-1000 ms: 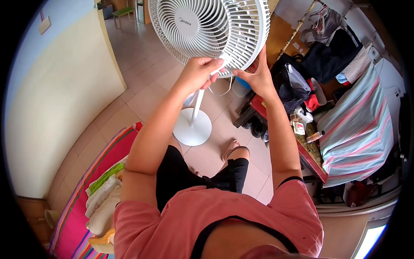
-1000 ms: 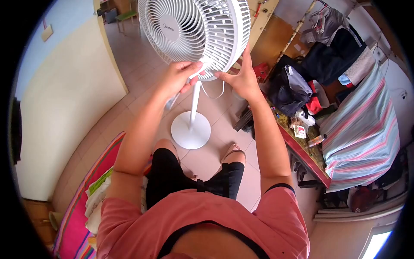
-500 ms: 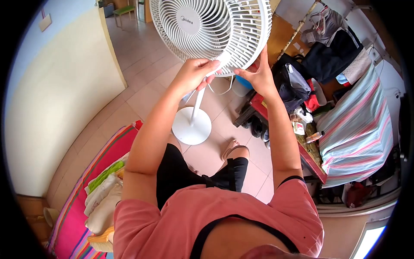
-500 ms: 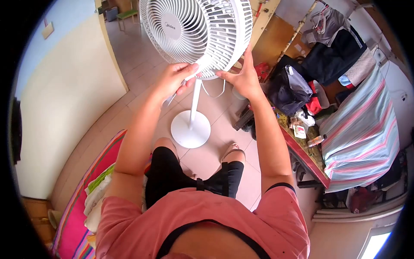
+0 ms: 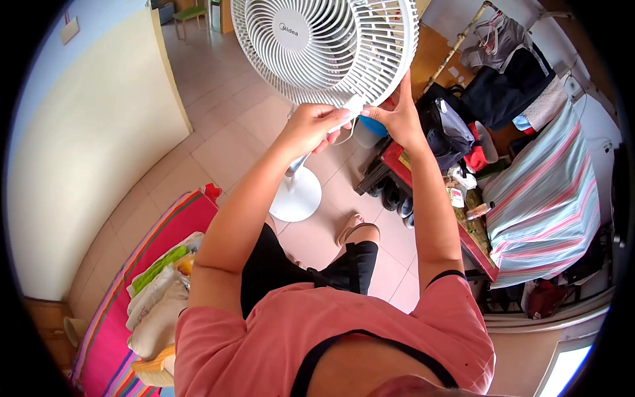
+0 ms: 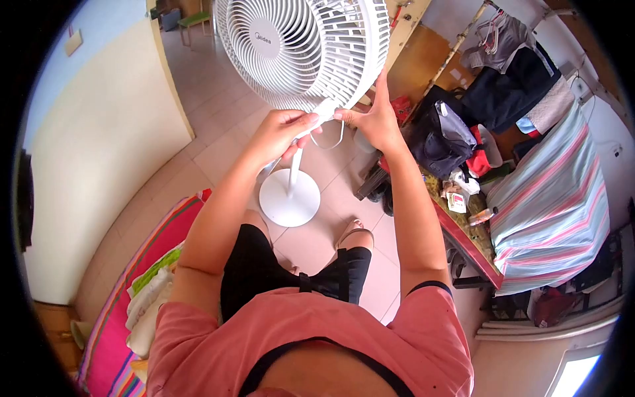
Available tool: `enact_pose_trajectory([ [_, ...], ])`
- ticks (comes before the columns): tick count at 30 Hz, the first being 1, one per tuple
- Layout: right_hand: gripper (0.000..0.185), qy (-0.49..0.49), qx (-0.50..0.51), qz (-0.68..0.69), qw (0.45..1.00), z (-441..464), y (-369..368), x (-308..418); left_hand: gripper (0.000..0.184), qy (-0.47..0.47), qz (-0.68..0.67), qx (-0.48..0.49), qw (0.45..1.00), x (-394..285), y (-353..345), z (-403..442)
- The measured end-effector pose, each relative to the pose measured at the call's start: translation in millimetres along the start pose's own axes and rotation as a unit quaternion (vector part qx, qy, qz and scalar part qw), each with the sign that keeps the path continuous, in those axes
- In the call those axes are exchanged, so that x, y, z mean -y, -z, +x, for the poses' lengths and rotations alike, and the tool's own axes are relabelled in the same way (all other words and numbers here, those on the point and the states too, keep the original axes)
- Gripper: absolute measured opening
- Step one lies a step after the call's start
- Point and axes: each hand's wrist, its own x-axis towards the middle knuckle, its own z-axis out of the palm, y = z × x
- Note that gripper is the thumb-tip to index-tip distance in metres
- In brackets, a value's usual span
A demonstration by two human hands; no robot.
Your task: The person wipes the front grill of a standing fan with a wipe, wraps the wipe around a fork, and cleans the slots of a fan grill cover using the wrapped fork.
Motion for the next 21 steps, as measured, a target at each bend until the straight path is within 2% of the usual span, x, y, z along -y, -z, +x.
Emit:
enact_pose_trajectory([
  [3, 0.120, 0.004, 0.000, -0.024, 1.000, -0.2, 0.3, -0.3, 0.035, -0.004, 0.004, 0.017, 1.000, 0.2, -3.7, 9.5],
  [6, 0.118, -0.018, 0.017, 0.031, 0.999, -1.3, 3.0, 0.6, 0.035, -0.010, 0.002, 0.006, 1.000, -0.7, 0.5, 20.3],
  [8, 0.111, 0.005, 0.043, 0.026, 0.999, -1.5, 7.3, 0.9, 0.035, -0.020, 0.013, -0.001, 1.000, -3.0, 4.0, 25.8],
  [12, 0.100, 0.036, 0.030, -0.022, 0.999, -0.5, 5.8, 1.3, 0.036, -0.011, 0.006, -0.032, 0.999, 0.5, -3.1, 19.2],
  [14, 0.100, 0.024, 0.028, -0.009, 0.999, -2.3, 6.1, 5.3, 0.034, -0.001, -0.040, 0.007, 0.999, 5.2, -10.5, 16.1],
  [17, 0.100, 0.030, 0.031, 0.010, 0.999, -3.6, 4.3, 8.3, 0.034, -0.018, -0.053, -0.017, 0.998, 12.6, -18.5, 13.5],
  [20, 0.099, 0.030, 0.036, 0.010, 0.999, -4.0, 5.3, 9.8, 0.034, -0.010, -0.017, 0.004, 1.000, 8.0, -7.9, 12.4],
  [21, 0.099, 0.030, 0.036, 0.010, 0.999, -3.1, 5.9, 7.1, 0.033, -0.009, 0.002, -0.023, 1.000, 4.7, -3.2, 11.2],
])
